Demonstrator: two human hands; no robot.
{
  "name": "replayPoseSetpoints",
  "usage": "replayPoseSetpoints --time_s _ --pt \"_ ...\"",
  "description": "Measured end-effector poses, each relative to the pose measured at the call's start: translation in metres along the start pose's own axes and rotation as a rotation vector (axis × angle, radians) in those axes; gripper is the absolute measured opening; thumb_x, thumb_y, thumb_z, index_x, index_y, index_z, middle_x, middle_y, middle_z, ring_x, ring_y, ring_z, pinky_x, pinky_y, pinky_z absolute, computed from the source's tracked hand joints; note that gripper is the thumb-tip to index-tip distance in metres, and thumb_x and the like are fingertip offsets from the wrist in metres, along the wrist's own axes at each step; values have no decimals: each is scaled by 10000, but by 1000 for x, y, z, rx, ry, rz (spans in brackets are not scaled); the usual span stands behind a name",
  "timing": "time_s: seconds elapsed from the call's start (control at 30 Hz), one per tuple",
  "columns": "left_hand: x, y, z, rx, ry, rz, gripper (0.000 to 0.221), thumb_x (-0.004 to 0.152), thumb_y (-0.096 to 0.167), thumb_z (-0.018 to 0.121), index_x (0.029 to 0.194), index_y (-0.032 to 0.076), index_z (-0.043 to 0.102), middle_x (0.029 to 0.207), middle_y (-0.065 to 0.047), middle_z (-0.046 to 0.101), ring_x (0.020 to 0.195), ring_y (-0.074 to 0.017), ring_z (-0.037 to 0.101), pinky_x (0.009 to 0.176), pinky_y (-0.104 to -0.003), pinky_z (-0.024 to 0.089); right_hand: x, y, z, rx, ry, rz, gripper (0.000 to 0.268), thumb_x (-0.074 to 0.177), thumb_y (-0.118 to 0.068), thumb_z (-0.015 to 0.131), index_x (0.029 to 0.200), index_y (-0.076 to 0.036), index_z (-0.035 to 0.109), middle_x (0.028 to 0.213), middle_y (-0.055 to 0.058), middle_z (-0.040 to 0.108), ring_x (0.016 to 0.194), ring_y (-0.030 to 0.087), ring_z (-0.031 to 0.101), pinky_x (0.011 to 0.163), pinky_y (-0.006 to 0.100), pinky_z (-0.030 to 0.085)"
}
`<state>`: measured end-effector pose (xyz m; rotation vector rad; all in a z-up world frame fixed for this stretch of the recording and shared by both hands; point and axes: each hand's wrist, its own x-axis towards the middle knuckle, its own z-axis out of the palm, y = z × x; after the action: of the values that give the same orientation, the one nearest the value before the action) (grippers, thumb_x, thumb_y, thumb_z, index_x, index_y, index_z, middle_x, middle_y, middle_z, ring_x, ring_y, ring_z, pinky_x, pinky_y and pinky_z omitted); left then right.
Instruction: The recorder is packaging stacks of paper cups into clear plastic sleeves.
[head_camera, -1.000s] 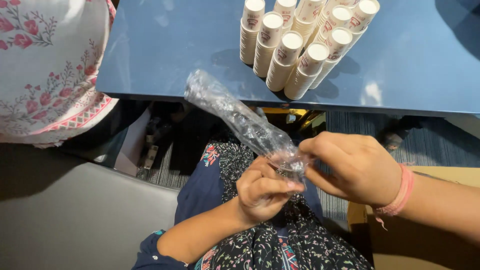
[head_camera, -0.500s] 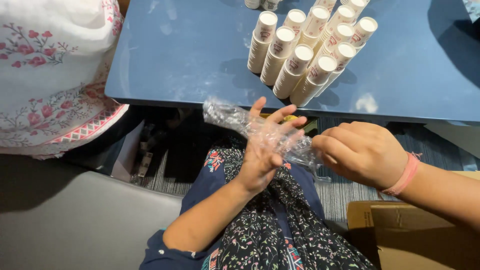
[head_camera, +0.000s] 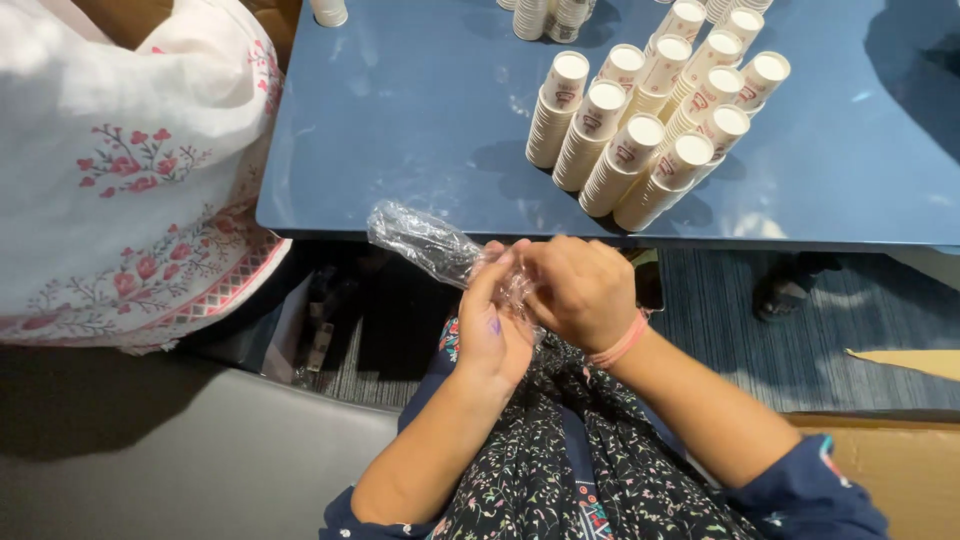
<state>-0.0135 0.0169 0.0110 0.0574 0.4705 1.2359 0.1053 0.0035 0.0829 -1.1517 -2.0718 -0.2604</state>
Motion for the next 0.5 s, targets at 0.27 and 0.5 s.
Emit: replayPoseSetpoints --time_s 0.27,0.5 --pt "18 11 3 -98 -80 -17 112 944 78 613 1035 109 555 1038 -84 672 1079 -270 667 1039 -434 536 -52 3 9 118 31 65 427 796 -45 741 1209 -91 642 1250 113 637 847 274 687 735 356 551" --pt "43 -7 -2 30 -107 31 204 943 114 641 1128 131 556 960 -61 634 908 -227 625 853 -398 526 -47 27 24 311 -461 66 676 816 -117 647 1462 -16 473 1463 269 498 989 420 685 843 445 564"
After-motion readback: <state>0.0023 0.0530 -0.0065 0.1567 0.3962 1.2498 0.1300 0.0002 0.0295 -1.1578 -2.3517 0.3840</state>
